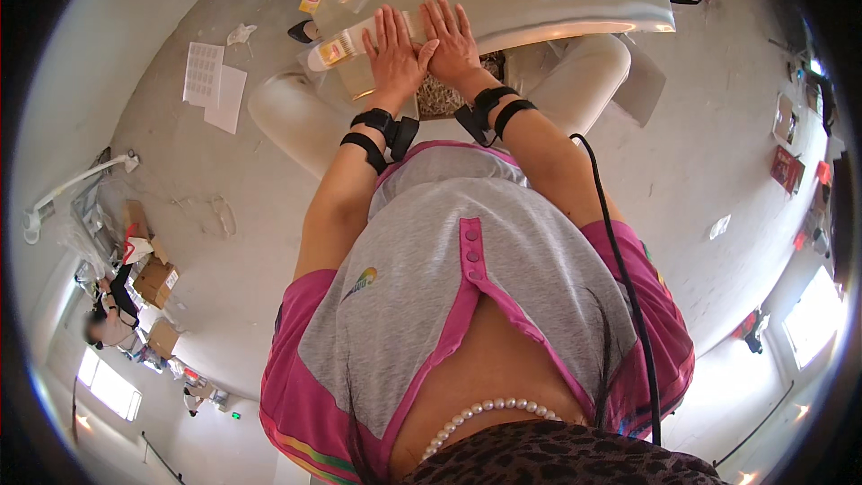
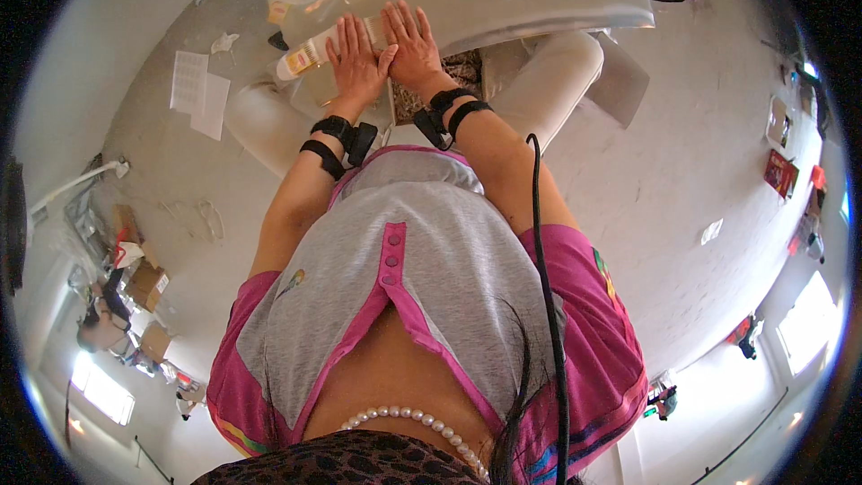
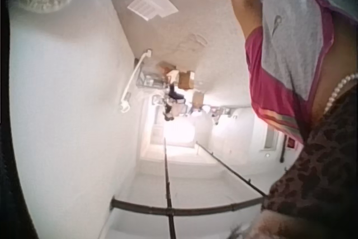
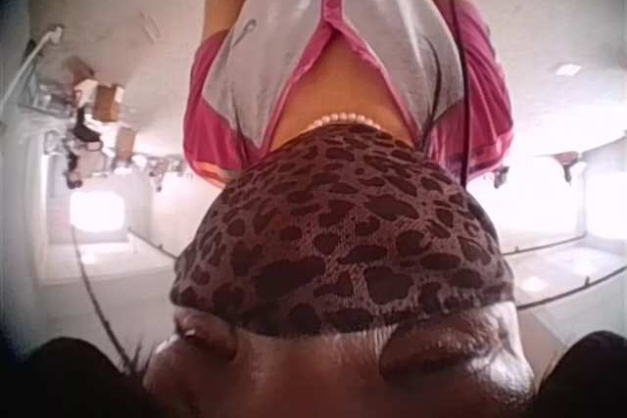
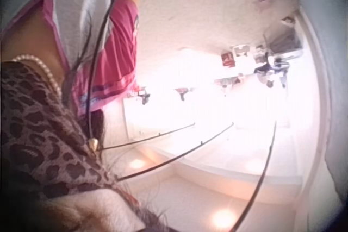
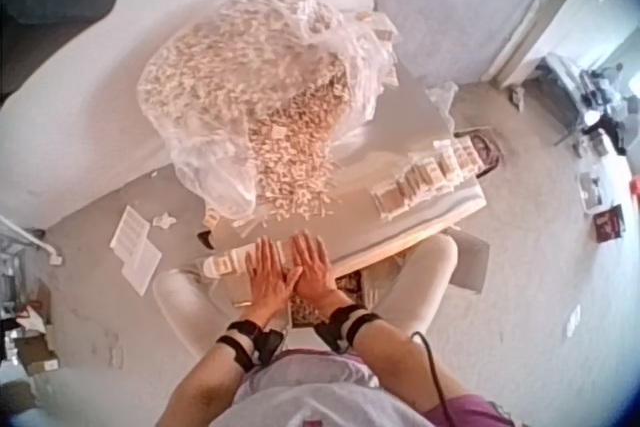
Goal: Packaging small individual items into boxes or bags on a production line.
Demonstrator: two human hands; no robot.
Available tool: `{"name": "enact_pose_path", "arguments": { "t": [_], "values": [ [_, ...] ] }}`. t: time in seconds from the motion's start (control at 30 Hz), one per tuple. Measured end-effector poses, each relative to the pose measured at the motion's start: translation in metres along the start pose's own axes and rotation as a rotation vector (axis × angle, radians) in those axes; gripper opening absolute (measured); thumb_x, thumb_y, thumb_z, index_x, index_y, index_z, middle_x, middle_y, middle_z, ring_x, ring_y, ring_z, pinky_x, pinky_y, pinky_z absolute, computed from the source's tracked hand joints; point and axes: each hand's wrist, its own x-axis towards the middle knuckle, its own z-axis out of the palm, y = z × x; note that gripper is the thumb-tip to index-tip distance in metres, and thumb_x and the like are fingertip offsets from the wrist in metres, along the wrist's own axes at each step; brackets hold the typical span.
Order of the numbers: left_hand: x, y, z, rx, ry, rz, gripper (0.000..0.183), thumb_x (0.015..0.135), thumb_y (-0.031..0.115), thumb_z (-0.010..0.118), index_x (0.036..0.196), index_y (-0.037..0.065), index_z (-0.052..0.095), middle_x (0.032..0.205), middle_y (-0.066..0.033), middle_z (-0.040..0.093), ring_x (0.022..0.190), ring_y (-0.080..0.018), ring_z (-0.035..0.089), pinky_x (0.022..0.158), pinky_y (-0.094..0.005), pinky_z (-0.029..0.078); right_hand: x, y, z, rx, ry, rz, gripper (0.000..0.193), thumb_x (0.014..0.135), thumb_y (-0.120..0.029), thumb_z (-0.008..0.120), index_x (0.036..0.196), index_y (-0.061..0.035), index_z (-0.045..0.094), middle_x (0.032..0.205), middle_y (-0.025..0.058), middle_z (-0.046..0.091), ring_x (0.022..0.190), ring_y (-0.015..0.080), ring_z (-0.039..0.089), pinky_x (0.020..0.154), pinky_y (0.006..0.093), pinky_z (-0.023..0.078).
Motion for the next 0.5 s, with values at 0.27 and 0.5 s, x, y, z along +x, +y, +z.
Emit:
{"name": "enact_pose_path", "arguments": {
  "t": [0.27, 0.5],
  "values": [
    [0.0, -0.001, 0.003, 0.003, 0.009, 0.013, 0.095, 0.1, 0.069, 0.033, 0.159, -0.004, 0.022, 0.169, -0.0205, 0.015, 0.159, -0.032, 0.006, 0.124, -0.0582, 0.0, 0.002, -0.004, -0.011, 0.077, -0.025, -0.008, 0.074, 0.102, -0.045, 0.045, 0.159, -0.0015, 0.028, 0.168, 0.0133, 0.022, 0.157, 0.0308, 0.015, 0.127, 0.0482, 0.008],
    [-0.01, -0.021, -0.013, 0.064, -0.004, 0.048, 0.064, 0.104, 0.033, 0.039, 0.163, 0.013, 0.023, 0.171, -0.0083, 0.016, 0.158, -0.0269, 0.01, 0.124, -0.0583, -0.001, 0.0, -0.003, -0.011, 0.102, -0.028, -0.013, 0.073, 0.105, -0.047, 0.041, 0.16, -0.0015, 0.026, 0.168, 0.0133, 0.022, 0.157, 0.0301, 0.014, 0.128, 0.0482, 0.008]
  ]
}}
